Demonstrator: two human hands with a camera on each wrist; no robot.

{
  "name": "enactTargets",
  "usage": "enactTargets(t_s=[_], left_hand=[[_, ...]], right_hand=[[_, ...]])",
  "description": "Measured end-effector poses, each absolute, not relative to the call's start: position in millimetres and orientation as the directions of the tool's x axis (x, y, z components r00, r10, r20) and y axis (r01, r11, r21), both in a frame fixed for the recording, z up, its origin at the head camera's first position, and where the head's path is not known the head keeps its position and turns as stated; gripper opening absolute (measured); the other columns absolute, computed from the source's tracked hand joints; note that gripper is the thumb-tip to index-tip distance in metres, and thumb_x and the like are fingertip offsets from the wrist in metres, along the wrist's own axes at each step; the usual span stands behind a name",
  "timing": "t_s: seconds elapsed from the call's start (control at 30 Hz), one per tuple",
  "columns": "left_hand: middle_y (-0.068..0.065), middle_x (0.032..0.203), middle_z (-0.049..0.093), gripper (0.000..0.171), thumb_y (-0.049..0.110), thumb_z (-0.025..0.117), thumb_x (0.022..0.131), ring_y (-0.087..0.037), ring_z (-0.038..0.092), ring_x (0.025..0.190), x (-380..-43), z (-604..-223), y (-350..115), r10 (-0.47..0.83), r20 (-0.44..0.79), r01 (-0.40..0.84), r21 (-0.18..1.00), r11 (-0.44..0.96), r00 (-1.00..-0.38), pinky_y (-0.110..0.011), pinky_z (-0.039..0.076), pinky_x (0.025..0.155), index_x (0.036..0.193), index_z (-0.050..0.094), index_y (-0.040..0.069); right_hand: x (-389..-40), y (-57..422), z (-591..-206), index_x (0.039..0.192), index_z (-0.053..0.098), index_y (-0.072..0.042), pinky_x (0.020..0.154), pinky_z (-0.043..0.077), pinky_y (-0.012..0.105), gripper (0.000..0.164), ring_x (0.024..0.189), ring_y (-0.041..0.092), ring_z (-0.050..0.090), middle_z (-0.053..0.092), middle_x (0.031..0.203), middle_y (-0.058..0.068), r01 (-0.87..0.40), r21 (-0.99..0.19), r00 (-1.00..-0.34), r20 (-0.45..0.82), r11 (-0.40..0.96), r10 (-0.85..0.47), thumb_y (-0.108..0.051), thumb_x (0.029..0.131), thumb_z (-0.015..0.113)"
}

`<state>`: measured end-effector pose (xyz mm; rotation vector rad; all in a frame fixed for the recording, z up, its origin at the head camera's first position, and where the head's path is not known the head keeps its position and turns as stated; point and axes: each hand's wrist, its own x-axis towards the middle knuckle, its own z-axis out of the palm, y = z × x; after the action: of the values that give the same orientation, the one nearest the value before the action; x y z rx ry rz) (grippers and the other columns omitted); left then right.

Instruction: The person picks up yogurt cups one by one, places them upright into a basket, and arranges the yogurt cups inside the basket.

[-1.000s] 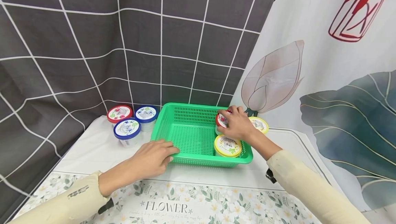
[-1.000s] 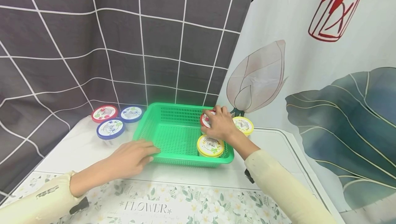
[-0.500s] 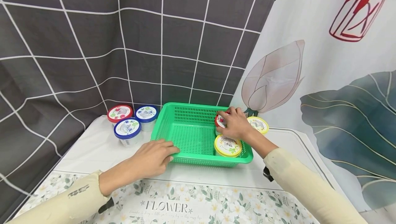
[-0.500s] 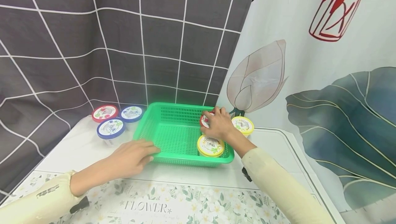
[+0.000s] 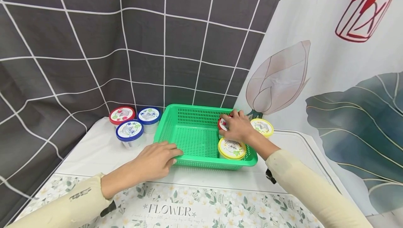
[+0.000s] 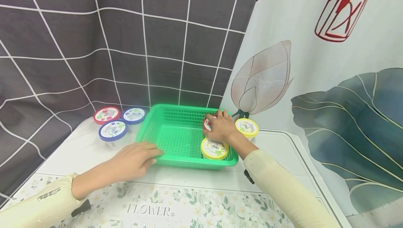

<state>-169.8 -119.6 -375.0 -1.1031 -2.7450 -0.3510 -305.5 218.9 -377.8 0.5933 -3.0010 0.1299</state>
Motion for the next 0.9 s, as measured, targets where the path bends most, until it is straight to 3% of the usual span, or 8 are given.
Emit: enactTargets(t_s=[0.3,0.5,0.77,0.9], left_hand=[[0.001,0.117,0.08,0.029,0.006,0.074,0.102,-0.025,0.075,0.106,-170.2,-376.0,-119.4,0.661,0.251,0.703,0.148,0.696,-0.707,-0.048,0.066,0.092,0.129,0.081,0.014],[0.001,0.116,0.08,0.029,0.005,0.074,0.102,-0.025,0.074,0.105,-170.2,-376.3,-119.0,0.662,0.257,0.706,0.143,0.694,-0.704,-0.046,0.066,0.091,0.128,0.082,0.014],[0.0,0.117,0.08,0.029,0.005,0.074,0.103,-0.026,0.076,0.109,-170.2,-377.3,-118.7,0.659,0.254,0.702,0.145,0.697,-0.707,-0.05,0.066,0.095,0.129,0.082,0.014],[-0.001,0.118,0.08,0.029,0.005,0.073,0.103,-0.029,0.077,0.114,-170.4,-377.7,-119.0,0.659,0.249,0.7,0.146,0.699,-0.71,-0.056,0.064,0.106,0.129,0.081,0.014]], right_hand=[[-304.0,215.0,-375.5,0.165,0.058,-0.021,0.096,0.053,0.061,0.072,0.119,0.043,0.051,0.058,0.149,0.029,-0.372,-0.04,-0.927,0.056,0.927,-0.37,-0.051,0.1,0.062],[-302.0,214.0,-374.6,0.166,0.057,-0.021,0.097,0.055,0.062,0.069,0.121,0.043,0.052,0.059,0.15,0.027,-0.373,-0.011,-0.927,0.048,0.928,-0.372,-0.051,0.103,0.061],[-298.9,215.0,-375.4,0.165,0.058,-0.023,0.102,0.052,0.063,0.068,0.126,0.044,0.052,0.058,0.152,0.025,-0.367,-0.017,-0.929,0.064,0.93,-0.365,-0.052,0.103,0.06],[-297.8,214.9,-375.5,0.166,0.058,-0.023,0.103,0.051,0.062,0.069,0.128,0.044,0.051,0.058,0.154,0.024,-0.368,-0.026,-0.928,0.063,0.929,-0.366,-0.053,0.103,0.06]])
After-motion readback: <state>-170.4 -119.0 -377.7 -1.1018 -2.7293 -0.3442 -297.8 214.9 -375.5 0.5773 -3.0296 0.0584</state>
